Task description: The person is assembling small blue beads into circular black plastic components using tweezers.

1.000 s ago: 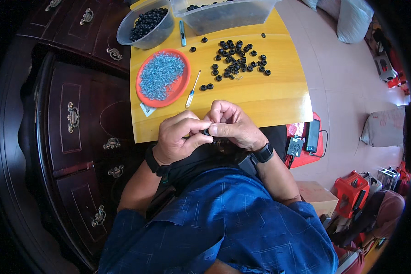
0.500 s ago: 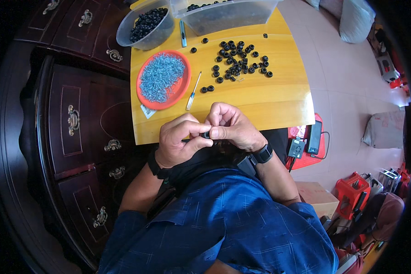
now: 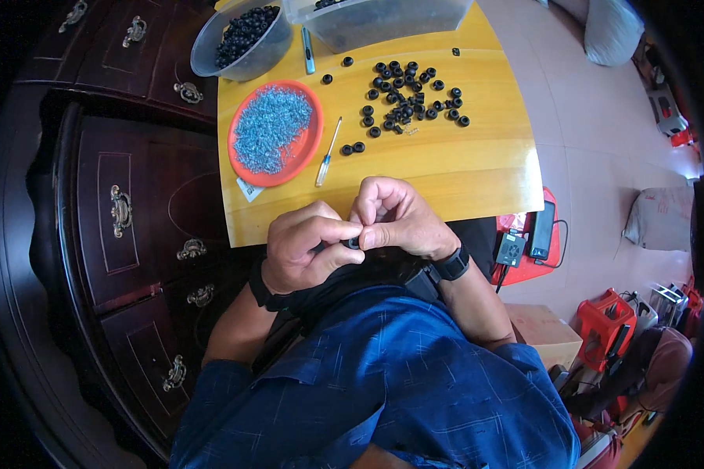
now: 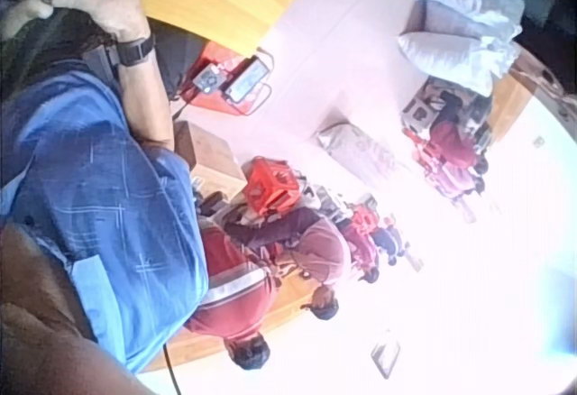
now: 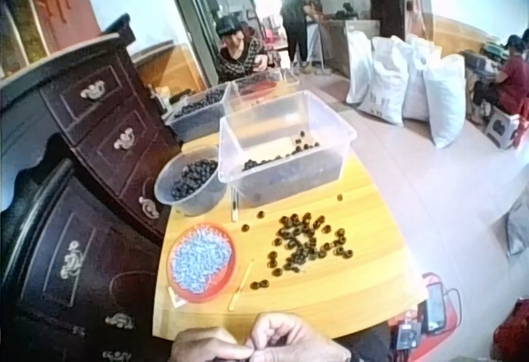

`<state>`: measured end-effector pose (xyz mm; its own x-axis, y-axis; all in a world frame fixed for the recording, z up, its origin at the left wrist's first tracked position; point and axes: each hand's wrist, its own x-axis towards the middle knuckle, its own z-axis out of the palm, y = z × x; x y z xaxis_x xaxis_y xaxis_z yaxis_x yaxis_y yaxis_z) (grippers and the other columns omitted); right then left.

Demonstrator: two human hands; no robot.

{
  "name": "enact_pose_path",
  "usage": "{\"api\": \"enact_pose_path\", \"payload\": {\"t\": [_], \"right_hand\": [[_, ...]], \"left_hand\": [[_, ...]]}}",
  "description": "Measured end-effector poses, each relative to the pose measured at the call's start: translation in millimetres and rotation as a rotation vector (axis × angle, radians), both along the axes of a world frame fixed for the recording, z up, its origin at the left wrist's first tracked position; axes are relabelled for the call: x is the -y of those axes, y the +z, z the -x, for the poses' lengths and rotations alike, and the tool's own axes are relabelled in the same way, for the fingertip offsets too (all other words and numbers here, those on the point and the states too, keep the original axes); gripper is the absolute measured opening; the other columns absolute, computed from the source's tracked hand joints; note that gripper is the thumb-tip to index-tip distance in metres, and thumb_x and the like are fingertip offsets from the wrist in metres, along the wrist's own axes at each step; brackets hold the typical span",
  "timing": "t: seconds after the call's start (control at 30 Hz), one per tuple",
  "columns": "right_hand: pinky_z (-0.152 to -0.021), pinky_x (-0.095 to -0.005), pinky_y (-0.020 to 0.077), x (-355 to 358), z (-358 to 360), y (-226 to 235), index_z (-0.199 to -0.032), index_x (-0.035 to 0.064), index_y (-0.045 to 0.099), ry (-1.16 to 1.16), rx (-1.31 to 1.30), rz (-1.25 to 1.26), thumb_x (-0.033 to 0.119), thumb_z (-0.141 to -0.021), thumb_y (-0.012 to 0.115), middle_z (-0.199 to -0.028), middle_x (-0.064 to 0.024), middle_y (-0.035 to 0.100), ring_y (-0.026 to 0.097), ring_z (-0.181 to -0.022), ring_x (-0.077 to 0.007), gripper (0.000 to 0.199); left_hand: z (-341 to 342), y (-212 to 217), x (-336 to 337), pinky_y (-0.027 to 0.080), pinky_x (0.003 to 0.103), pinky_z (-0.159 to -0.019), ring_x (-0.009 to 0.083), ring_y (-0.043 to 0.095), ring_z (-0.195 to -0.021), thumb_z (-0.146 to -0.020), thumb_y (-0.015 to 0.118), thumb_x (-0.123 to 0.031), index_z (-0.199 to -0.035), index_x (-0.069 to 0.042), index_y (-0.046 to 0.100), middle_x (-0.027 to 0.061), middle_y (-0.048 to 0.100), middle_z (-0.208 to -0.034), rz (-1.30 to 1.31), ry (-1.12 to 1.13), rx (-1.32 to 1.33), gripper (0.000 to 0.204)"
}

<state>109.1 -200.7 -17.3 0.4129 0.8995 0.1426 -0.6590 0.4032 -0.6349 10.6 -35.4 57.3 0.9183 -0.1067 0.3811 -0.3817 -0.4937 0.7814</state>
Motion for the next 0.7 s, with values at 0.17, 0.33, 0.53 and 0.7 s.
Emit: {"api": "enact_pose_path", "payload": {"t": [0.17,0.33,0.53,0.7], "right_hand": [[-0.071,-0.0238,0.0491,-0.7,-3.3,4.6,-0.086,0.0072,0.056,0.016,-0.006,-0.010,0.005,-0.081,0.082,-0.088,-0.0043,0.068,0.063,-0.081,-0.0099,0.026],[-0.071,-0.0204,0.0483,-2.2,-7.3,5.4,-0.090,0.0075,0.057,-0.016,0.076,-0.075,0.005,-0.085,0.078,-0.087,0.0013,0.066,0.061,-0.080,-0.0047,0.022],[-0.069,-0.0191,0.0451,1.1,-14.2,0.7,-0.088,0.0083,0.055,-0.051,0.068,0.142,0.006,-0.089,0.074,-0.082,0.0058,0.060,0.055,-0.077,-0.0020,0.020],[-0.062,-0.0179,0.0392,-9.0,-6.1,-6.2,-0.086,0.0088,0.055,-0.192,0.184,0.321,0.008,-0.091,0.074,-0.078,0.0091,0.052,0.046,-0.070,-0.0001,0.019]], "left_hand": [[-3.3,4.8,-4.0,0.044,0.029,-0.054,0.0167,0.059,-0.059,-0.073,0.085,-0.010,-0.092,-0.003,0.070,0.0058,0.061,-0.071,-0.007,-0.042,-0.002,0.025],[-6.0,5.5,-5.8,0.045,0.029,-0.054,0.0158,0.058,-0.058,-0.072,0.085,-0.009,-0.093,-0.003,0.071,0.0057,0.061,-0.073,-0.005,-0.063,0.004,0.026],[-9.3,-12.2,-8.8,0.049,0.027,-0.065,0.0151,0.062,-0.069,-0.077,0.085,-0.017,-0.102,-0.001,0.067,0.0061,0.063,-0.080,-0.044,0.055,-0.202,0.034],[-7.0,-8.9,-20.6,0.044,0.022,-0.061,0.0034,0.053,-0.066,-0.084,0.074,-0.007,-0.103,-0.002,0.066,-0.0031,0.059,-0.077,0.000,0.129,-0.518,0.021]]}}
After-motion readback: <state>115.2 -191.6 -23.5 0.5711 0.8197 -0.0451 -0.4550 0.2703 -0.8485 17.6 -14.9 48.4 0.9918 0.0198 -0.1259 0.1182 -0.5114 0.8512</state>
